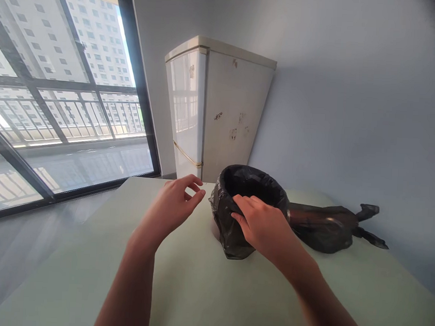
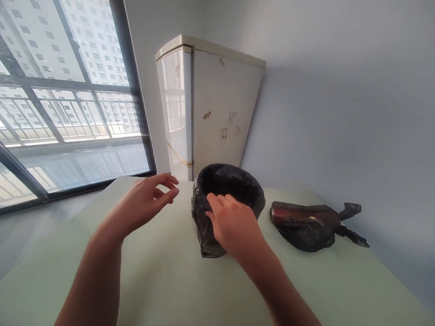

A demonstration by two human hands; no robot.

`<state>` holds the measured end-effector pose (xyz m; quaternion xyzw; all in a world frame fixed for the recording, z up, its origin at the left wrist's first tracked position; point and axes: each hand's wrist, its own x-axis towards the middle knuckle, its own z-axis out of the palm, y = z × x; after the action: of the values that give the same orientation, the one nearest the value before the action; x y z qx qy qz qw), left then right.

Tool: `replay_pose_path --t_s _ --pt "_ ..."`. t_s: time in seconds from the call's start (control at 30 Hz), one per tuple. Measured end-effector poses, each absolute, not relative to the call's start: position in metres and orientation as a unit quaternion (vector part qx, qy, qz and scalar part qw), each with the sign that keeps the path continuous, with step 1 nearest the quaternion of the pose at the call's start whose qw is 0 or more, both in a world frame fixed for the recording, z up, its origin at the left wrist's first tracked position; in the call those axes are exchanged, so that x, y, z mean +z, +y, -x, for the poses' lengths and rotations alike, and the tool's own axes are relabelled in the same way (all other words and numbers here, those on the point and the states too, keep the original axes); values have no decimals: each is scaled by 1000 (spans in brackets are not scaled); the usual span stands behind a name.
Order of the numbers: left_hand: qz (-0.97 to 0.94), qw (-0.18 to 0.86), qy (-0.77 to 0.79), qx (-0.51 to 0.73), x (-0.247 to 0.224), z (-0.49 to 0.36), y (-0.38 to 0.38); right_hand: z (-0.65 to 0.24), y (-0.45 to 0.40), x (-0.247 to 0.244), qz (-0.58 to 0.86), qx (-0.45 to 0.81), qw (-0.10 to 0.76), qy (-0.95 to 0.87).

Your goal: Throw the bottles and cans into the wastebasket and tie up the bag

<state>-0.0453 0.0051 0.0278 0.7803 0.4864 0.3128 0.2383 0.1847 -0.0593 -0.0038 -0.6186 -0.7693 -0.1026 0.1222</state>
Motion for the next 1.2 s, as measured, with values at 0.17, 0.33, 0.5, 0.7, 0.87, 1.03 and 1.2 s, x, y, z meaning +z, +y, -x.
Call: replay_pose_path --t_s 0.17,0.33,0.5,0.7,0.87,1.03,1.2 --pt "-786 228 486 308 28 45 5 -178 -60 -2 622 -76 78 -775" --pt "-789 223 489 297 29 44 4 -174 -66 6 644 -65 -5 -762" --pt "-789 233 489 291 30 45 3 -181 -79 16 652 -23 -28 -757" --pt "-787 233 494 288 29 45 4 -207 -91 12 676 18 1 -736" --pt "-787 237 495 282 31 44 3 -214 -81 10 674 -5 13 -739" --pt "-788 234 494 283 30 44 4 -216 -61 13 688 -32 1 -725" --pt "-788 235 491 287 30 48 4 -228 -33 10 720 -44 9 -693"
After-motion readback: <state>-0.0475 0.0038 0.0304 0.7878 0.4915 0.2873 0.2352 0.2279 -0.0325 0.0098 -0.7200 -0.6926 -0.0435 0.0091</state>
